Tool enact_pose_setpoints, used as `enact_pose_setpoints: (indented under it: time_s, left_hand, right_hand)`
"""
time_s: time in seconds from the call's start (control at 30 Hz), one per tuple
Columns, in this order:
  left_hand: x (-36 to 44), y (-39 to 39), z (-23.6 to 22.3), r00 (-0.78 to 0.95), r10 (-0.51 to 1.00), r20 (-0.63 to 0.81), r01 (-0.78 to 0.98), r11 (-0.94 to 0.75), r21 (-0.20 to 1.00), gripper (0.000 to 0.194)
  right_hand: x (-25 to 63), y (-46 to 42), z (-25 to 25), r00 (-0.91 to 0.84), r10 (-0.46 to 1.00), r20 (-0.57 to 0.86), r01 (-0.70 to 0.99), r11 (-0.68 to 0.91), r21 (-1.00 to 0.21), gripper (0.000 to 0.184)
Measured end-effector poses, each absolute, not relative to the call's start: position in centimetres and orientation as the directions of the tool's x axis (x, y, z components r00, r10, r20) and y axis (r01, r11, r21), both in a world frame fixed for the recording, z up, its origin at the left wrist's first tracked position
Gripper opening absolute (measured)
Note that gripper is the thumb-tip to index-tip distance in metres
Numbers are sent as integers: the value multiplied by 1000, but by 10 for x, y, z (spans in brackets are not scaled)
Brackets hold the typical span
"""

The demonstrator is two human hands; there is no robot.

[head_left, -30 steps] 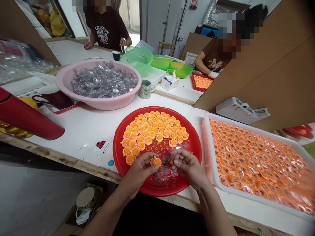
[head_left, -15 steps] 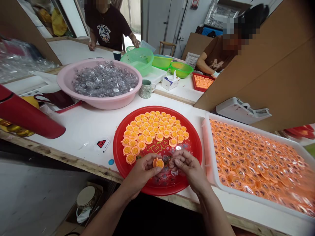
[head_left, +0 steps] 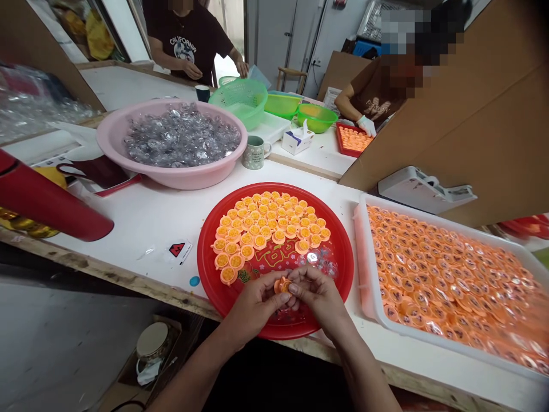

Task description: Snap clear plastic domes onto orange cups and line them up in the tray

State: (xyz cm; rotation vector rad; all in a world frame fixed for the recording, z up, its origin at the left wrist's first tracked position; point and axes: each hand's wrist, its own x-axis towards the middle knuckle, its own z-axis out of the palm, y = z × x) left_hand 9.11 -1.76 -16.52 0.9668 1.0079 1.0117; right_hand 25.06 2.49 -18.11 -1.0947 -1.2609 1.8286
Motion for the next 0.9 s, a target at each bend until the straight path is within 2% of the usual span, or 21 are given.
enact_pose_setpoints:
  time_s: [0.17, 0.37, 0.5, 0.6, 0.77, 0.9]
  left_hand:
    - [97, -19, -168, 85, 984, -159, -19, 161, 987, 38]
    - [101, -25, -175, 41, 996, 73, 210, -80, 974, 39]
    - [101, -28, -170, 34, 997, 71, 86, -74, 994, 44]
    - [100, -29, -165, 45, 999, 30, -11, -30, 999, 38]
    - [97, -31, -164, 44, 996, 76, -14, -75, 997, 31]
    - [96, -31, -164, 21, 991, 132, 44, -133, 990, 31]
  right_hand:
    - [248, 15, -185, -338, 923, -181, -10, -196, -981, 19]
    - [250, 7, -184, -265, 956, -123, -64, -145, -987, 14]
    - [251, 2, -181, -196, 981, 1, 22, 6, -1000, 10]
    - [252, -1, -179, -153, 978, 145, 127, 165, -978, 6]
    - [253, -5, -175, -149, 947, 285, 193, 310, -931, 7]
    - [253, -7, -176, -155, 945, 286, 215, 315, -924, 9]
